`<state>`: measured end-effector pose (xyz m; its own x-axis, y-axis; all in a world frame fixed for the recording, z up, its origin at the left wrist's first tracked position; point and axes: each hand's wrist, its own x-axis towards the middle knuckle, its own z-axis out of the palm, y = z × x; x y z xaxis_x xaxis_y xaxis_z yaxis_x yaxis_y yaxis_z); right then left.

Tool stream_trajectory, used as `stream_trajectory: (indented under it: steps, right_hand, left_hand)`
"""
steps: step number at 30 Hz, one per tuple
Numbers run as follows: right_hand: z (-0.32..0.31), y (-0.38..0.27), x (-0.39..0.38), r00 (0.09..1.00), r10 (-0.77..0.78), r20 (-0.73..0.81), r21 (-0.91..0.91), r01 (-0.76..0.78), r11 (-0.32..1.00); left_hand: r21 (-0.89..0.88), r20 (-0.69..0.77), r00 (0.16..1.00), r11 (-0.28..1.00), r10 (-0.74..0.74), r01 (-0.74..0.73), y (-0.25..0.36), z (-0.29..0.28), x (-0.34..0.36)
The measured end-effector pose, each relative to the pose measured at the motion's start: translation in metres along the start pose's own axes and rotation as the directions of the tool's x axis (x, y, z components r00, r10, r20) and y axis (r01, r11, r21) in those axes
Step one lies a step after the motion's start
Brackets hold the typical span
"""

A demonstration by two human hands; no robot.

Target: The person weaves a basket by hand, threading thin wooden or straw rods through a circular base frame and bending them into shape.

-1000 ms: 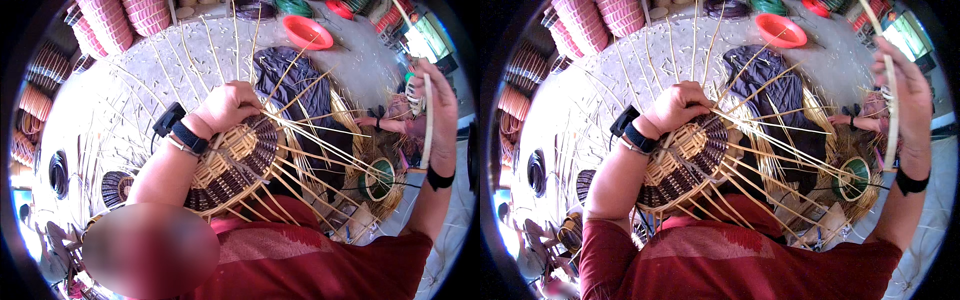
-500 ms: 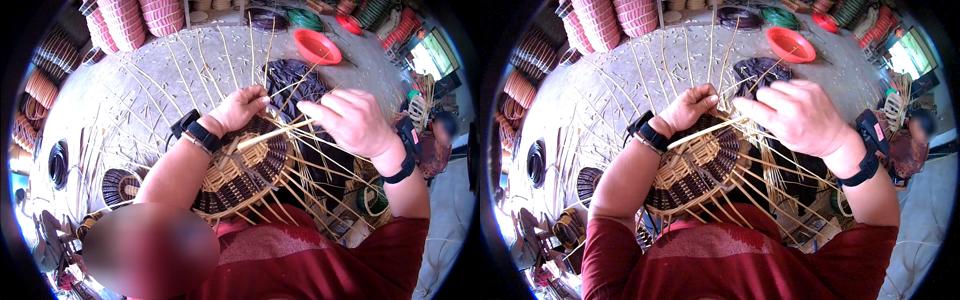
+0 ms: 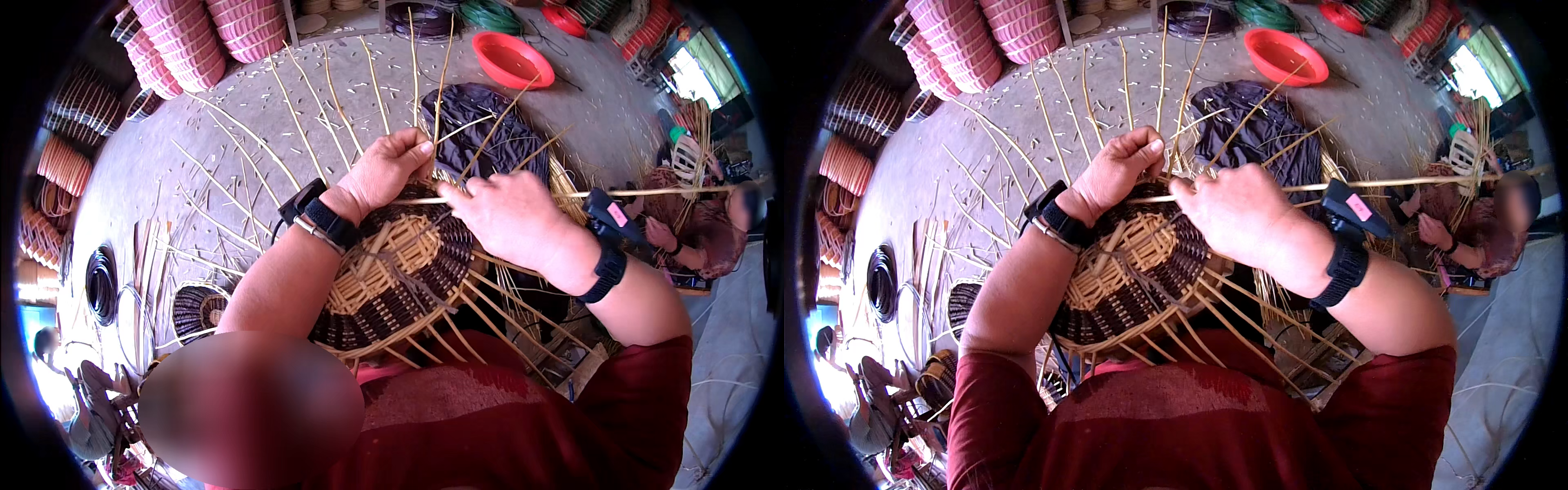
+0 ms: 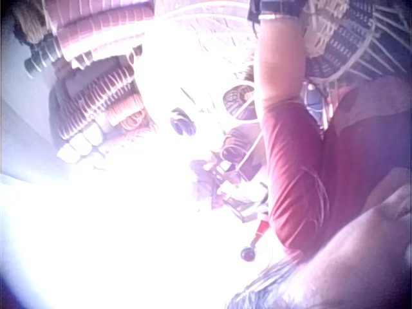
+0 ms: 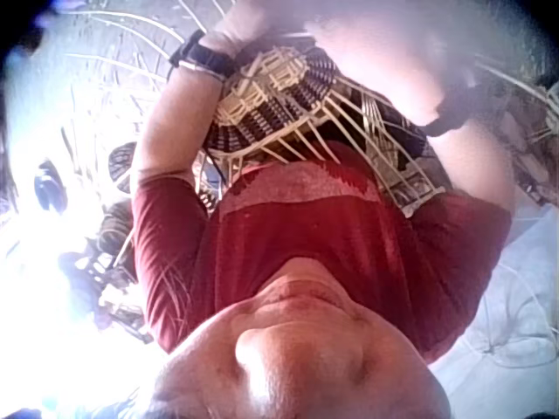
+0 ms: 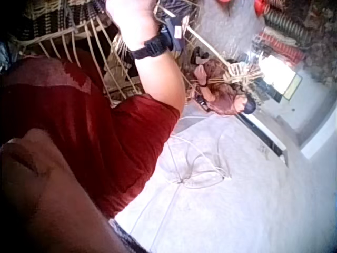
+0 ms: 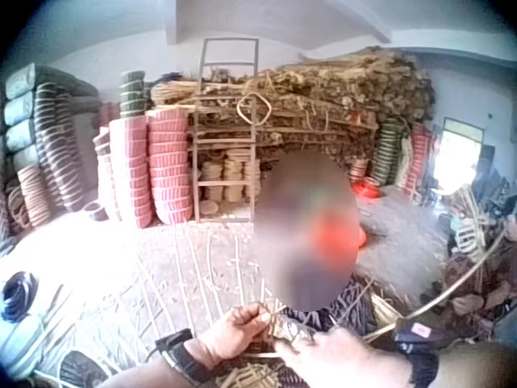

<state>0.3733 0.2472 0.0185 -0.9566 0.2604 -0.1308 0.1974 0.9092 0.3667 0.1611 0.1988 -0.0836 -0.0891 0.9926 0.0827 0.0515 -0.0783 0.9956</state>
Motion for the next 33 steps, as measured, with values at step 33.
stream_trajectory:
  steps: [33]
  right_hand:
    - [-0.038, 0.038, 0.015, 0.903, 0.327, -0.279, 0.272, -0.253, 0.929]
  left_hand:
    - [0.407, -0.051, 0.943, 0.870, 0.328, -0.280, 0.048, 0.025, -0.011]
